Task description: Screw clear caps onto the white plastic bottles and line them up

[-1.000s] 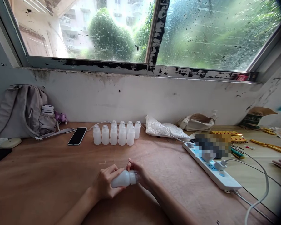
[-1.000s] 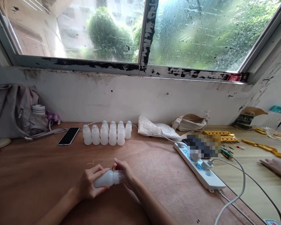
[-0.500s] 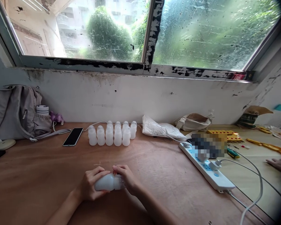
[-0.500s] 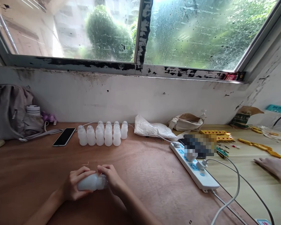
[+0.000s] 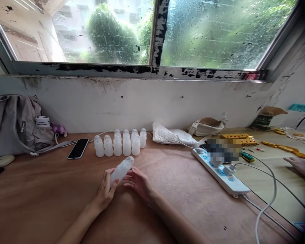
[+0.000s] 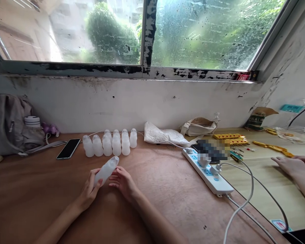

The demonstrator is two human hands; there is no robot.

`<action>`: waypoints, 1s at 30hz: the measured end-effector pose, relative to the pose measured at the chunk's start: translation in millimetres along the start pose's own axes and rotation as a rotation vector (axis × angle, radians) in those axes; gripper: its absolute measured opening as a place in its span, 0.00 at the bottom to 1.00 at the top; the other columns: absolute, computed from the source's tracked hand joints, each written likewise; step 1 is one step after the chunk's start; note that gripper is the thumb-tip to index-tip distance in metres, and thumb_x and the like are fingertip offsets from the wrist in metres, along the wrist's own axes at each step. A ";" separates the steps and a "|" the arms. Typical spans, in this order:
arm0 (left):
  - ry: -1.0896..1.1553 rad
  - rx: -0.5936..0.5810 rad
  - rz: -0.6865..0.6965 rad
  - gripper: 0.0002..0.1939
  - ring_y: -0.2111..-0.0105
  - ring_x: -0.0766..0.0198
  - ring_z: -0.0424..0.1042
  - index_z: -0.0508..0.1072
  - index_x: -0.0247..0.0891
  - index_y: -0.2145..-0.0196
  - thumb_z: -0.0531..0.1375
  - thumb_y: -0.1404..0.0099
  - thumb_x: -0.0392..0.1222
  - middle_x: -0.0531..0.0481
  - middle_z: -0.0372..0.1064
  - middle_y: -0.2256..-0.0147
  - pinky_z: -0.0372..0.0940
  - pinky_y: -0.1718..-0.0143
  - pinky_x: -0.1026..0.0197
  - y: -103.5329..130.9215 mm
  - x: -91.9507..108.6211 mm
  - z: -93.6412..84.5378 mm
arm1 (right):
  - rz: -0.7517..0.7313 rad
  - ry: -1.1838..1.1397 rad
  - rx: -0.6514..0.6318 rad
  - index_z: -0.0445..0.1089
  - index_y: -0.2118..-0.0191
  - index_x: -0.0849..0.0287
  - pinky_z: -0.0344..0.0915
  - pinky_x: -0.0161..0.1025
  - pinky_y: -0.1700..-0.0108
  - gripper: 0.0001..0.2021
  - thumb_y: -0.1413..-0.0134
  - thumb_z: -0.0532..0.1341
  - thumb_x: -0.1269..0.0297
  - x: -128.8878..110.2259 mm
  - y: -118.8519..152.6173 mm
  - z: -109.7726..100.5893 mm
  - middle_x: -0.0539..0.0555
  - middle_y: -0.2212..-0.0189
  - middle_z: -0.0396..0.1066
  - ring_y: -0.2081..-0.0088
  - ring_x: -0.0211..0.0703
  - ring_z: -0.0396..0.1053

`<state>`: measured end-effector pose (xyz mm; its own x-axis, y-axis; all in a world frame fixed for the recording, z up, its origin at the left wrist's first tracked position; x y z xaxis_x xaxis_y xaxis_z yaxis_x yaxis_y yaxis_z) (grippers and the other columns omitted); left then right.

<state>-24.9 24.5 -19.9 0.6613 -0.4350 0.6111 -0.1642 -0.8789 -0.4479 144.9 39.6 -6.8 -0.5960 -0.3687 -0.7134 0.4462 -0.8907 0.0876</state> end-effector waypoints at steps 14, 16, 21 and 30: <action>0.143 -0.074 -0.099 0.29 0.57 0.56 0.64 0.54 0.43 0.50 0.58 0.47 0.49 0.45 0.61 0.54 0.61 0.57 0.53 -0.9 13.9 0.2 | -0.155 0.254 -0.013 0.65 0.54 0.57 0.59 0.43 0.56 0.19 0.57 0.59 0.68 0.6 2.0 -1.6 0.56 0.59 0.68 0.57 0.47 0.64; 0.125 0.013 -0.042 0.31 0.55 0.55 0.63 0.53 0.41 0.49 0.60 0.49 0.48 0.43 0.59 0.53 0.60 0.56 0.53 -3.4 19.6 -6.6 | -0.169 0.243 0.049 0.66 0.56 0.58 0.60 0.43 0.57 0.17 0.57 0.60 0.68 1.5 -1.4 -8.6 0.56 0.60 0.68 0.57 0.47 0.63; 0.079 0.136 0.043 0.23 0.60 0.58 0.65 0.58 0.40 0.53 0.57 0.46 0.48 0.45 0.61 0.57 0.62 0.61 0.57 -22.9 49.7 -32.5 | -0.192 0.250 0.175 0.68 0.61 0.59 0.61 0.39 0.62 0.14 0.58 0.60 0.67 0.4 -7.0 -21.3 0.56 0.63 0.68 0.61 0.44 0.65; -0.019 -0.058 -0.035 0.15 0.73 0.64 0.68 0.70 0.40 0.66 0.57 0.48 0.52 0.51 0.70 0.70 0.64 0.71 0.63 -78.7 62.9 -70.4 | -0.171 0.242 0.232 0.68 0.64 0.61 0.63 0.35 0.69 0.13 0.62 0.61 0.68 1.0 -9.3 -25.3 0.54 0.69 0.68 0.69 0.39 0.66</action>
<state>-21.9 52.6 99.7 0.6811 -0.4003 0.6131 -0.1822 -0.9036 -0.3876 157.0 54.2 -25.9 -0.4610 -0.1609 -0.8727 0.1742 -0.9807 0.0888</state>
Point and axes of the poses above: each hand's wrist, its own y-axis away from the middle knuckle, its own z-axis out of the palm, x = y × z, the point moved 1 cm from there along -y, towards the middle knuckle
